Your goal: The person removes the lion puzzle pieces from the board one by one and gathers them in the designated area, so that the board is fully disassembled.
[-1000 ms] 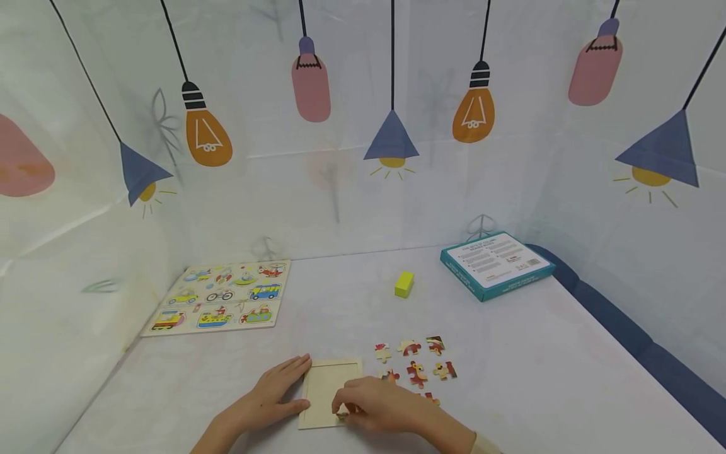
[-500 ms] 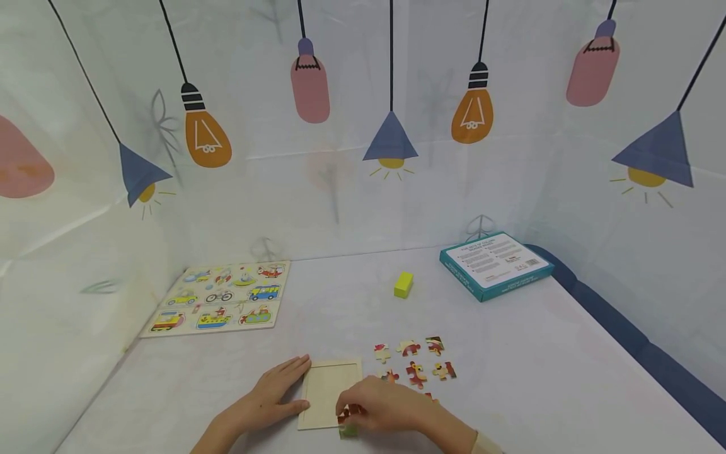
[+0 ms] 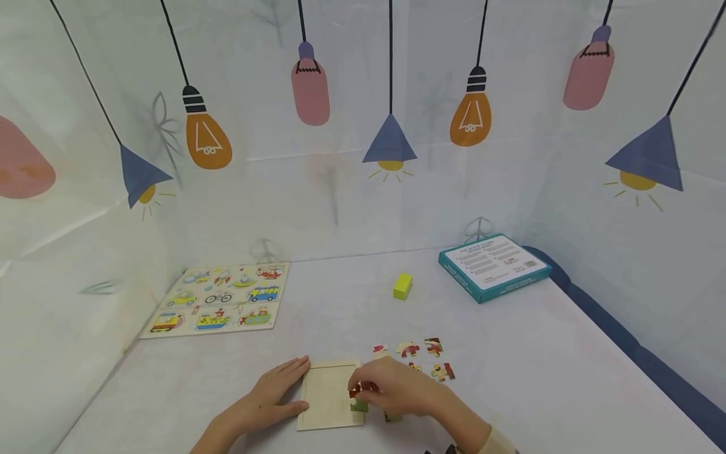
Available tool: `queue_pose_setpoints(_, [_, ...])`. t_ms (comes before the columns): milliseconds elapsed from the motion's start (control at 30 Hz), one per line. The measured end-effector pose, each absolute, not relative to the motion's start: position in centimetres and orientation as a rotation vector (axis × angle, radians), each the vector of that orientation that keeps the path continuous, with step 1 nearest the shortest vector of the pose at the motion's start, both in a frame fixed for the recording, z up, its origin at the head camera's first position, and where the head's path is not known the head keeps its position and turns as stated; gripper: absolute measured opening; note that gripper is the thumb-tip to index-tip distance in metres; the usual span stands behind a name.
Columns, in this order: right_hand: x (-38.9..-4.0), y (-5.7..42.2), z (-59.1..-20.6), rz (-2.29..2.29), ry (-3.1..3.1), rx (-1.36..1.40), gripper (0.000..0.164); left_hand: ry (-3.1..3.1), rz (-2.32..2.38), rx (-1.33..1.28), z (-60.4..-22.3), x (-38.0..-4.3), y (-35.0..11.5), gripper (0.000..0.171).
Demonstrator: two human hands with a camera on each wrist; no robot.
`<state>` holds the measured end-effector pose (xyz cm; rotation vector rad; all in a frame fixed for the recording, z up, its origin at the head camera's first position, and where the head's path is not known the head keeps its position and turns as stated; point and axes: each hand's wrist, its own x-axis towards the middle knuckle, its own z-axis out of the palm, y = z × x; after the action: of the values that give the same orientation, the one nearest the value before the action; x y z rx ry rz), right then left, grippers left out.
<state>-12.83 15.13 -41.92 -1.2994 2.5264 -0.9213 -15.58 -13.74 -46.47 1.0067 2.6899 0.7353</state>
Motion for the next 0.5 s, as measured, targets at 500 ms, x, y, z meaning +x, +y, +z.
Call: queue_pose_setpoints(500, [-12.2,18.7,-41.0,-1.058,2.675,-1.241,0.013,2.708,0.711,1.026,-46.9,-15.6,-13.8,0.077])
